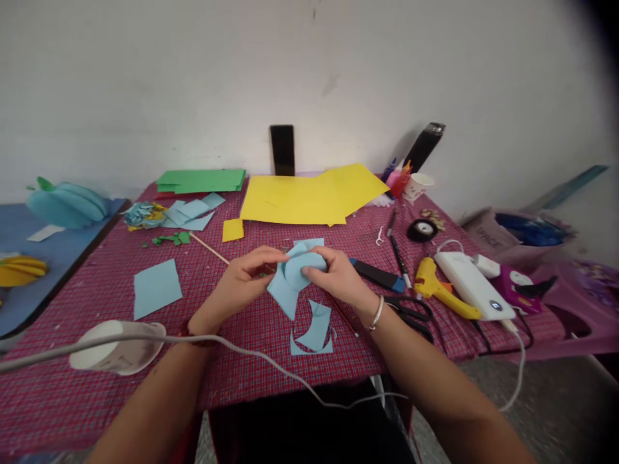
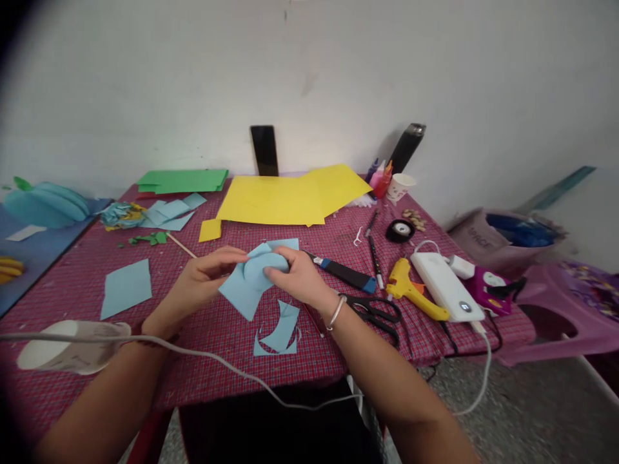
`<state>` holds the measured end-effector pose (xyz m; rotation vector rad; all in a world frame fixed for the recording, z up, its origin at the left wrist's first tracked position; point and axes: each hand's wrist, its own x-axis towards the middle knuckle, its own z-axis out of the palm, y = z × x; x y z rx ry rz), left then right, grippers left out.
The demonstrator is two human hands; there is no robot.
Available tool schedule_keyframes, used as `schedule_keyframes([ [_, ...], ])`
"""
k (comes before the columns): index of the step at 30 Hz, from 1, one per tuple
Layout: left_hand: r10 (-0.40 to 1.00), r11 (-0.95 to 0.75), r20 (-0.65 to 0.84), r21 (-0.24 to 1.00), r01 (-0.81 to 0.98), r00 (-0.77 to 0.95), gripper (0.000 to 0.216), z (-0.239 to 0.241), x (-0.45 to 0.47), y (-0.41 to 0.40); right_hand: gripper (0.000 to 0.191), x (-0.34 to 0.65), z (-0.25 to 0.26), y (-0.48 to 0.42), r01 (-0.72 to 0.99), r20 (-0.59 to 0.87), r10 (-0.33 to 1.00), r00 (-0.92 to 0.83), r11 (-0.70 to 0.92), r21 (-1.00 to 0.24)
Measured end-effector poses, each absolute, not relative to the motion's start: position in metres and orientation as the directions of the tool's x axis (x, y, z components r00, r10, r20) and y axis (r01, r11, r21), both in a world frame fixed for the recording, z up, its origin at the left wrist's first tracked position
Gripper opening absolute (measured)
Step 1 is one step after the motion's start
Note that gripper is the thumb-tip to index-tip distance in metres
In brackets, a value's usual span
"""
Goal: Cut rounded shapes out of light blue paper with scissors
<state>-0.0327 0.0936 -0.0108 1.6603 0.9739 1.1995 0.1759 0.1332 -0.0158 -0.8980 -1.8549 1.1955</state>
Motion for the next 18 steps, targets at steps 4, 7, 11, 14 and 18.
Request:
schedule_keyframes([
  [4, 0.915, -0.356, 0.323, 0.929, 0.106, 0.244, 0.013, -0.011, -0.038, 0.094, 0.011, 0.174, -0.020, 0.133, 0.107, 0.145, 0.863, -0.485, 0.223, -0.969],
  [7, 0.920, -0.331, 0.290, 0.935, 0.127, 0.262, 0.005, -0.011, -0.040, 0.095, 0.017, 0.176, -0.023, 0.138, -0.041, 0.107, 0.899, -0.425, 0.099, -0.994],
  [11, 0.948, -0.260, 0.235, 0.961, 0.097, 0.215, 0.006, -0.012, -0.041, 0.096, 0.024, 0.186, -0.021, 0.151, -0.356, 0.066, 0.976, -0.206, -0.012, -0.934],
  [14, 0.961, -0.254, 0.247, 0.966, 0.047, 0.128, 0.006, -0.015, -0.042, 0.098, 0.024, 0.192, -0.017, 0.157, -0.475, 0.052, 0.991, -0.120, -0.011, -0.880],
  [18, 0.968, -0.244, 0.241, 0.969, 0.030, 0.075, 0.005, -0.020, -0.042, 0.099, 0.024, 0.193, -0.013, 0.155, -0.456, 0.053, 0.984, -0.169, -0.030, -0.889],
])
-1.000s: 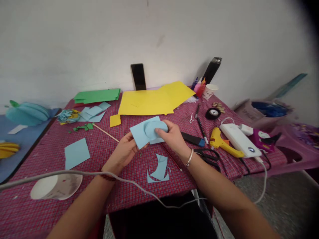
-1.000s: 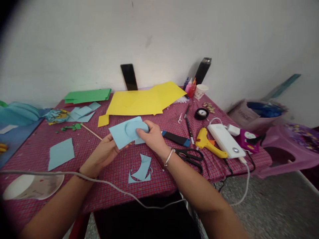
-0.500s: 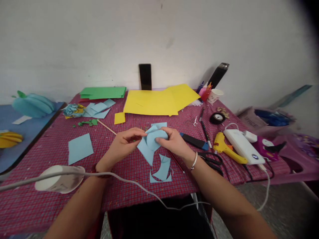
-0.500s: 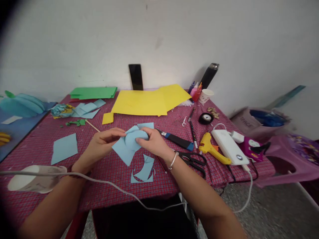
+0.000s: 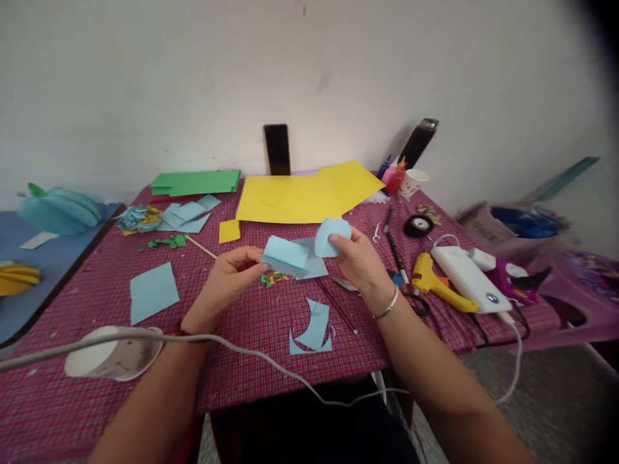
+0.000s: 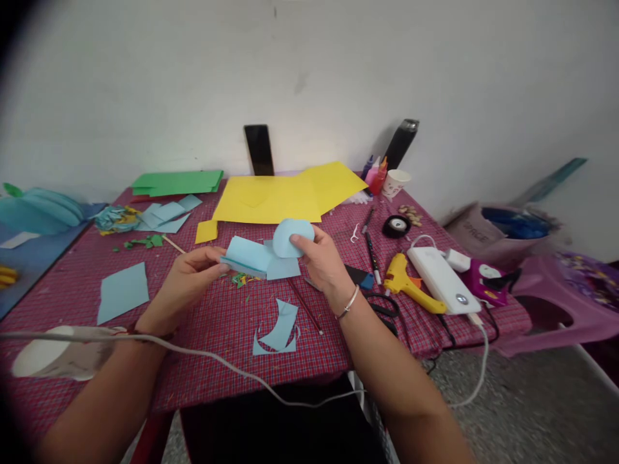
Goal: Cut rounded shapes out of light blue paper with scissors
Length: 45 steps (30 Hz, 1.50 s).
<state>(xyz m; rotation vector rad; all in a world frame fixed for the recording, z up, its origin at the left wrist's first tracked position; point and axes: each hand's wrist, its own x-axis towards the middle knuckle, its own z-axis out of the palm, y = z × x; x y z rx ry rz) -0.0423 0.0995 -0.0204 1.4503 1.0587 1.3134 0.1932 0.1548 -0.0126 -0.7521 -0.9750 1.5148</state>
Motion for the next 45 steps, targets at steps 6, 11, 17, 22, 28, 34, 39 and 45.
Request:
schedule_keyframes([
  [6, 0.980, -0.194, 0.195, 0.981, 0.016, -0.032, 0.016, -0.024, -0.037, 0.098, 0.024, 0.198, -0.007, 0.151, -0.391, 0.115, 0.968, -0.222, 0.020, -0.920],
  [11, 0.970, -0.209, 0.215, 0.976, 0.065, -0.117, 0.018, -0.021, -0.029, 0.098, 0.034, 0.196, -0.008, 0.145, -0.288, 0.141, 0.900, -0.413, 0.018, -0.958],
  [17, 0.980, -0.191, 0.193, 0.981, 0.031, -0.046, 0.048, -0.019, -0.020, 0.094, 0.019, 0.180, -0.013, 0.135, -0.052, 0.200, 0.810, -0.551, 0.206, -0.977],
  [22, 0.981, -0.190, 0.190, 0.982, 0.014, 0.031, 0.044, -0.018, -0.016, 0.089, 0.014, 0.173, -0.023, 0.135, 0.061, 0.064, 0.816, -0.575, 0.121, -0.991],
  [28, 0.964, -0.212, 0.207, 0.977, 0.011, 0.168, 0.043, -0.018, -0.014, 0.087, 0.012, 0.171, -0.028, 0.135, 0.049, 0.031, 0.787, -0.616, 0.078, -0.996],
  [34, 0.968, -0.191, 0.177, 0.980, 0.061, 0.178, 0.051, -0.018, -0.013, 0.086, 0.011, 0.169, -0.023, 0.133, 0.099, 0.167, 0.755, -0.634, 0.294, -0.951],
  [39, 0.966, -0.212, 0.200, 0.975, 0.060, 0.166, 0.046, -0.016, -0.010, 0.086, 0.007, 0.169, -0.020, 0.132, 0.115, 0.246, 0.685, -0.685, 0.436, -0.893],
  [45, 0.975, -0.197, 0.184, 0.976, 0.094, 0.126, 0.022, -0.017, -0.008, 0.087, 0.008, 0.169, -0.023, 0.132, 0.085, 0.318, 0.636, -0.703, 0.519, -0.850],
])
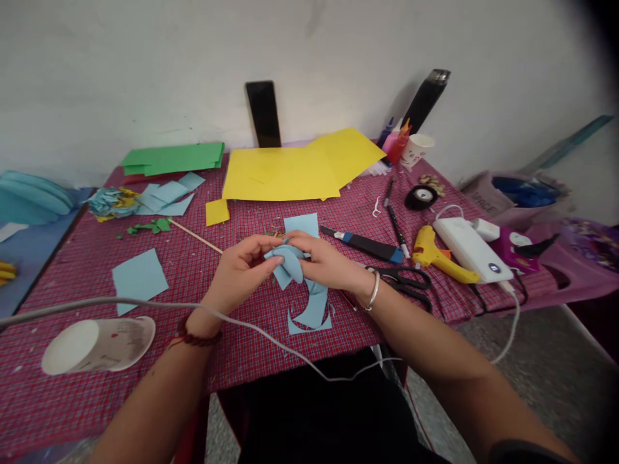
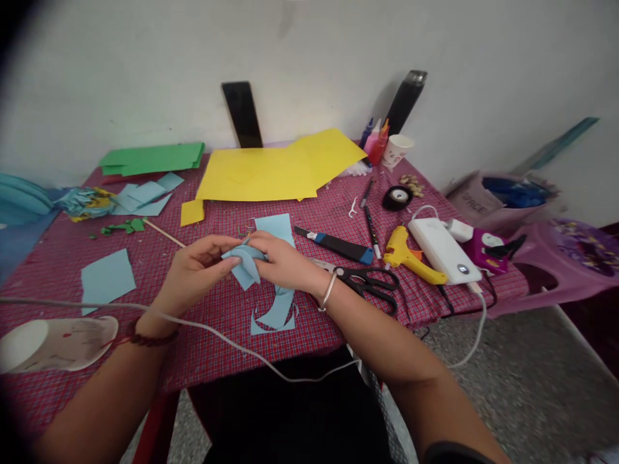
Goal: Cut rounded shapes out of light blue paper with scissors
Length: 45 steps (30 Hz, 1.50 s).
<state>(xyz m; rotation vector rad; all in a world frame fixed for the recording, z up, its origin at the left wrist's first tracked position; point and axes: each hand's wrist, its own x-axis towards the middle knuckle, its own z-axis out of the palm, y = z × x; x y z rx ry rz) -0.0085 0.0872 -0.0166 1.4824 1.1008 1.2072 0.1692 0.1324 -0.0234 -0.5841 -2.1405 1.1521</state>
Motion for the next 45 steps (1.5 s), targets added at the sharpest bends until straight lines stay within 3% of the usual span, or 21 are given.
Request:
schedule_keyframes([
  [3, 0.980, -0.176, 0.160, 0.975, 0.139, 0.119, 0.009, -0.017, -0.009, 0.087, 0.009, 0.169, -0.025, 0.132, 0.100, 0.311, 0.632, -0.710, 0.527, -0.844],
  [7, 0.982, -0.160, 0.142, 0.977, 0.143, 0.126, 0.011, -0.019, -0.012, 0.087, 0.008, 0.171, -0.022, 0.132, 0.080, 0.312, 0.649, -0.694, 0.500, -0.863],
  [12, 0.984, -0.175, 0.176, 0.979, 0.101, -0.002, 0.012, -0.021, -0.017, 0.090, 0.033, 0.177, -0.014, 0.132, 0.030, 0.292, 0.731, -0.617, 0.392, -0.919],
  [20, 0.985, -0.172, 0.173, 0.980, 0.098, -0.006, 0.014, -0.021, -0.017, 0.090, 0.015, 0.167, -0.022, 0.131, 0.108, 0.278, 0.801, -0.530, 0.389, -0.915],
  [23, 0.985, -0.174, 0.173, 0.984, 0.036, 0.018, 0.014, -0.019, -0.015, 0.091, 0.014, 0.170, -0.024, 0.134, 0.055, 0.208, 0.830, -0.518, 0.274, -0.960],
  [28, 0.992, -0.124, 0.124, 0.992, -0.018, 0.014, 0.039, -0.021, -0.015, 0.094, 0.013, 0.176, -0.026, 0.138, -0.036, 0.048, 0.805, -0.591, 0.034, -0.999],
  [32, 0.997, -0.076, 0.076, 0.995, -0.058, 0.010, 0.034, -0.027, -0.013, 0.095, 0.013, 0.174, -0.027, 0.137, 0.062, 0.045, 0.792, -0.608, 0.103, -0.993],
  [38, 0.985, -0.015, -0.012, 0.988, -0.154, -0.171, 0.034, -0.033, -0.011, 0.098, 0.017, 0.174, -0.026, 0.140, -0.025, 0.203, 0.838, -0.507, 0.221, -0.975],
  [45, 0.992, 0.007, -0.041, 0.964, -0.267, -0.122, 0.028, -0.030, -0.006, 0.096, 0.016, 0.170, -0.028, 0.140, 0.084, 0.060, 0.785, -0.617, 0.141, -0.987],
])
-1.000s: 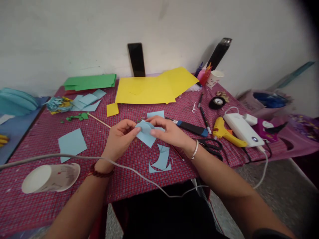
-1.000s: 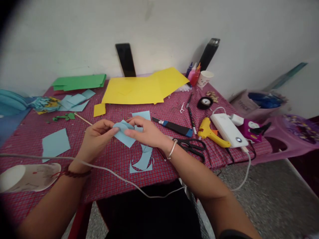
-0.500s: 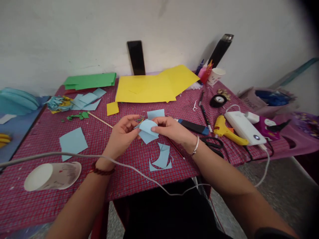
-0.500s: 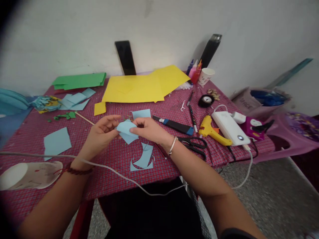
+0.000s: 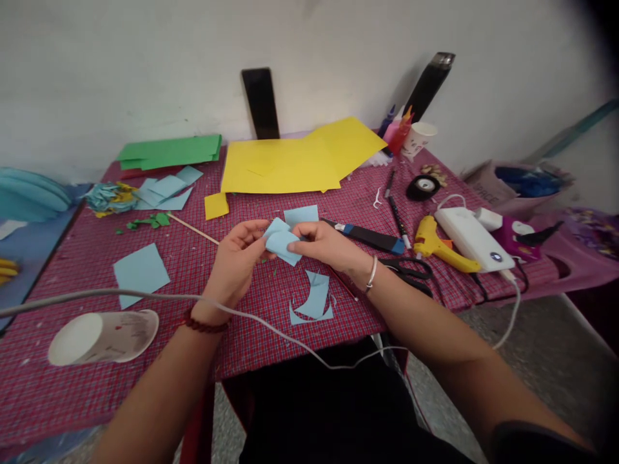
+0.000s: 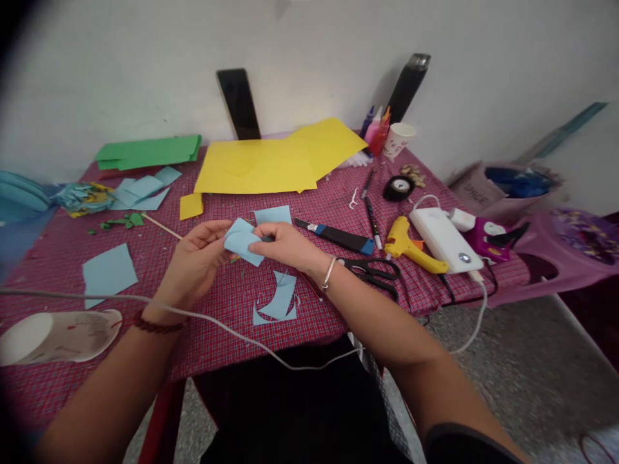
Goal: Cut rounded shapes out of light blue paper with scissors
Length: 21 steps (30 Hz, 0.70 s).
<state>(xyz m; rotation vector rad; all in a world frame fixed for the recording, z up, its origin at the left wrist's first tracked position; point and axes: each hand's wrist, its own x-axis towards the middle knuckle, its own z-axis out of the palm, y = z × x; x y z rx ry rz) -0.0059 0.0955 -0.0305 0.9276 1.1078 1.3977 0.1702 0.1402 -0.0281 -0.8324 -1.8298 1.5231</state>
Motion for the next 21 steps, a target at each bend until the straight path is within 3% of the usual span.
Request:
schedule_keyframes([
  [3, 0.993, 0.078, -0.105, 0.940, -0.333, -0.062, 0.025, -0.0279, -0.0051, 0.0930, 0.015, 0.1678, -0.0305, 0.1399, 0.093, 0.073, 0.820, -0.568, 0.152, -0.984],
  [6, 0.987, 0.149, -0.161, 0.949, -0.277, -0.020, 0.025, -0.0293, -0.0054, 0.0913, 0.016, 0.1678, -0.0319, 0.1400, 0.092, 0.077, 0.846, -0.527, 0.146, -0.985],
  [10, 0.989, 0.128, -0.138, 0.979, -0.157, -0.057, 0.023, -0.0342, -0.0035, 0.0907, 0.018, 0.1688, -0.0314, 0.1399, 0.095, 0.102, 0.856, -0.506, 0.173, -0.980],
  [16, 0.984, 0.165, -0.175, 0.968, -0.187, -0.038, 0.025, -0.0364, 0.0000, 0.0915, 0.019, 0.1697, -0.0301, 0.1426, 0.155, 0.163, 0.856, -0.490, 0.269, -0.951],
  [21, 0.986, 0.145, -0.156, 0.973, -0.180, -0.054, 0.025, -0.0378, 0.0008, 0.0921, 0.019, 0.1714, -0.0306, 0.1454, 0.130, 0.118, 0.840, -0.529, 0.217, -0.967],
])
